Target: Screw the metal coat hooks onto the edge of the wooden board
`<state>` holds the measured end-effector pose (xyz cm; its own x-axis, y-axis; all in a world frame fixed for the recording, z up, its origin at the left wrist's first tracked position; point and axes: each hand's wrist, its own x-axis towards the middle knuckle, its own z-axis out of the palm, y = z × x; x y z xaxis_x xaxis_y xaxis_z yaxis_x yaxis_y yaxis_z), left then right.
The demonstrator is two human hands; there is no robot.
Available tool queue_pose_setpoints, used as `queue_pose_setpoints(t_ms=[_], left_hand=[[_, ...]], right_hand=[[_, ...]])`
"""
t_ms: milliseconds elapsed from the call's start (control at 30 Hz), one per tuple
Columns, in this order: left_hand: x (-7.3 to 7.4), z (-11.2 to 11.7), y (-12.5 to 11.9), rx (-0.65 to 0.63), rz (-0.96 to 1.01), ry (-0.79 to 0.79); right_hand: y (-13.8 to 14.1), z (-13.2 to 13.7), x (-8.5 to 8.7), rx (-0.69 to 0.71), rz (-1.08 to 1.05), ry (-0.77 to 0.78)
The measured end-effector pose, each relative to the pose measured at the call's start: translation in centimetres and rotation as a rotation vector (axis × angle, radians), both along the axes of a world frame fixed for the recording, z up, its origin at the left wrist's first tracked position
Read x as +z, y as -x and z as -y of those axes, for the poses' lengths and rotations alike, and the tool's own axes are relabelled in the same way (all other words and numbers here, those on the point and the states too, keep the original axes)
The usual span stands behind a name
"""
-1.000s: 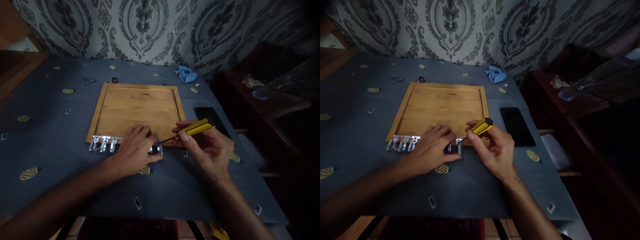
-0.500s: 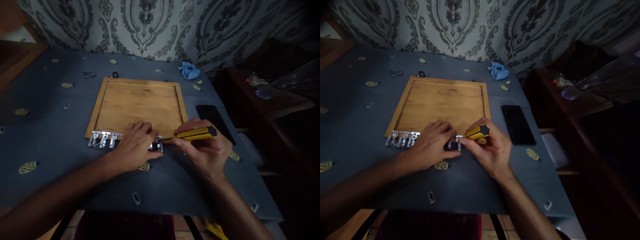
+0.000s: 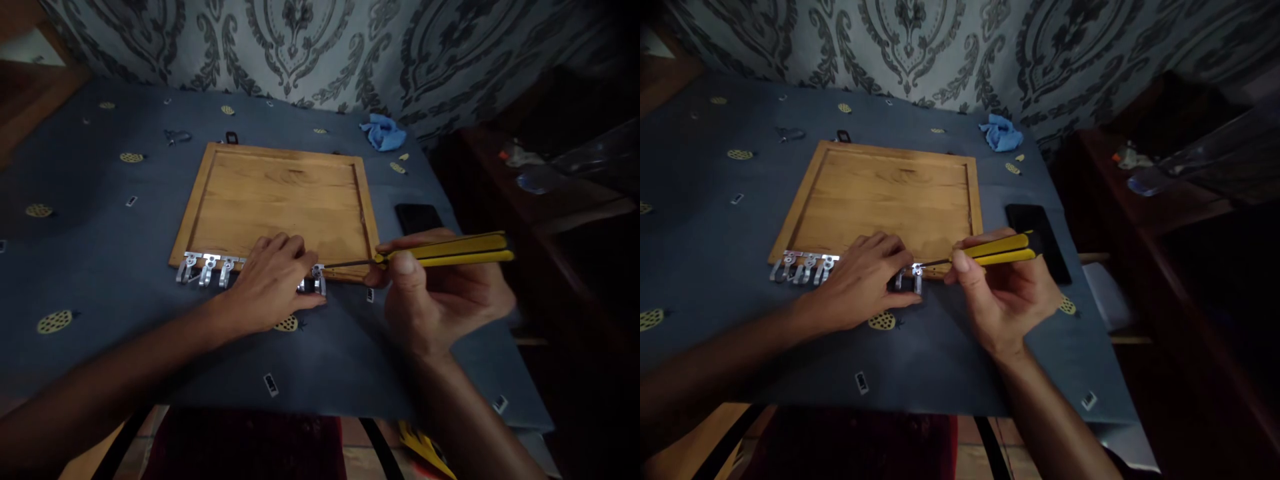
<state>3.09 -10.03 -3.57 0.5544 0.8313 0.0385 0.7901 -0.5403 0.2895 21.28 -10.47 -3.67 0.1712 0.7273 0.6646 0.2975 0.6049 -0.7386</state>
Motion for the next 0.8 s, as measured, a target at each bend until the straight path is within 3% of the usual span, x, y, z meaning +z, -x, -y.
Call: queue_pose_setpoints(t_ms=[400,800], left_hand=[[-0.1,0.0,0.0,-0.001,-0.003,-0.025],[0.1,0.0,0.0,-0.004,-0.009,-0.009]], right_hand=[[-0.6,0.3,0.1,0.084,0.142,0.224],[-1.2,0.4,0.6,0.185,0.222,0.237]])
